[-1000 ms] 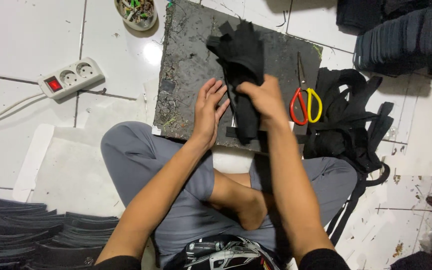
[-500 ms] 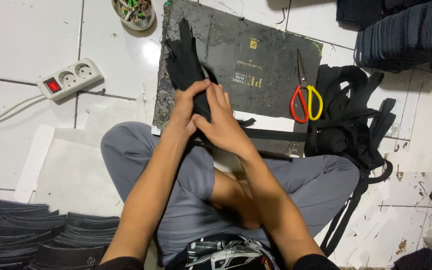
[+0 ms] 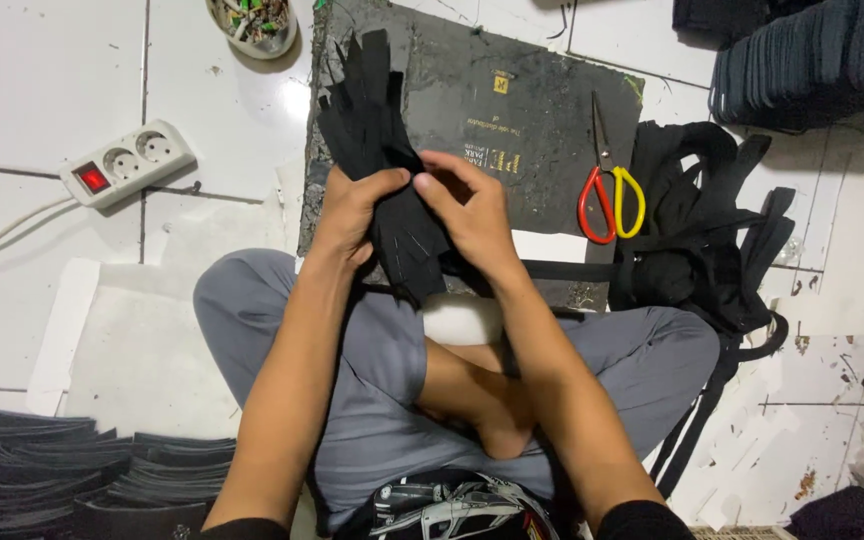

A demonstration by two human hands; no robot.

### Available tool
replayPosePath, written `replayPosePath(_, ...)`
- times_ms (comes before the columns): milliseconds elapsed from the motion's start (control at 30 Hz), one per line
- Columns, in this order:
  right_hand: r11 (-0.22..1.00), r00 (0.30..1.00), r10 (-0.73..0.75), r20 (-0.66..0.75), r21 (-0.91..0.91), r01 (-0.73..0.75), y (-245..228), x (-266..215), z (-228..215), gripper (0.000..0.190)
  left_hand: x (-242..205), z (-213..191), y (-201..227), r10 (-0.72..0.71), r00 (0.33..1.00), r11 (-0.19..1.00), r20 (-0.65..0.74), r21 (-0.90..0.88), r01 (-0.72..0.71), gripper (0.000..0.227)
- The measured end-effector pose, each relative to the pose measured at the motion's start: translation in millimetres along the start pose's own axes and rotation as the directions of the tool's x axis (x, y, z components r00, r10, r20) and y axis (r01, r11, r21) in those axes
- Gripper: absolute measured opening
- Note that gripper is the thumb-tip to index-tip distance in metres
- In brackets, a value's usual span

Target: The person sorts and counts black leather strips on a workspace.

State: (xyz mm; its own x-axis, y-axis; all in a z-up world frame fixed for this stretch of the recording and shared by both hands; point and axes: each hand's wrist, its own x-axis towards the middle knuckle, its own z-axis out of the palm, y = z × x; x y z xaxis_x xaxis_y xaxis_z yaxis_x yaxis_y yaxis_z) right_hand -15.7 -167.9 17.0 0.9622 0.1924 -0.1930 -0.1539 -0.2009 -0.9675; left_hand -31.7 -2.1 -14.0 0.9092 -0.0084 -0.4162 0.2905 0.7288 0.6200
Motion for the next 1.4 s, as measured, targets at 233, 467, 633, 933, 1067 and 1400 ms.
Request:
replayPosePath(233,0.98,0.971,-0.148,-0.187,-0.159,0.118,31.7,39.6,-34.7,0.021,-2.5,11.6,24.3,-0.032,0.998,0.998,-0.053,0.053,0.035,0.036)
replayPosePath(467,0.82,0.94,-0.232,-0.25,-0.57,0.051,6.3,49.4,-80.1,0.035,1.6,8.3,24.7,-0.019,0.998,1.0,-0.063,0.007,0.019,0.039)
replayPosePath(633,0.798,0.902,-0.35,-0.254,-0.585,0.145,-6.7,16.9,-47.4,0.024,-0.2,12.7,29.1,-0.079,0.994,0.997,-0.081,-0.014,0.078,0.039)
replayPosePath(933,0.981,0.99,-0.122,-0.077,-0.163,0.108,1.0,1.4,8.3,0.021,2.8,1.8,17.9,-0.057,0.997,0.998,0.06,0.01,0.056,0.051)
replayPosePath(1067,0.982,0.997,-0.036,-0.074,-0.189,0.021,5.1,1.8,6.8,0.015,6.4,-3.9,12.2,-0.046,0.999,0.999,0.024,0.023,0.046,0.052)
replayPosePath(1400,0.991,0.966,-0.118,-0.231,-0.09,0.1,32.2,11.8,-21.3,0.009,3.9,7.3,26.6,-0.053,0.996,0.999,-0.068,0.007,0.054,0.052)
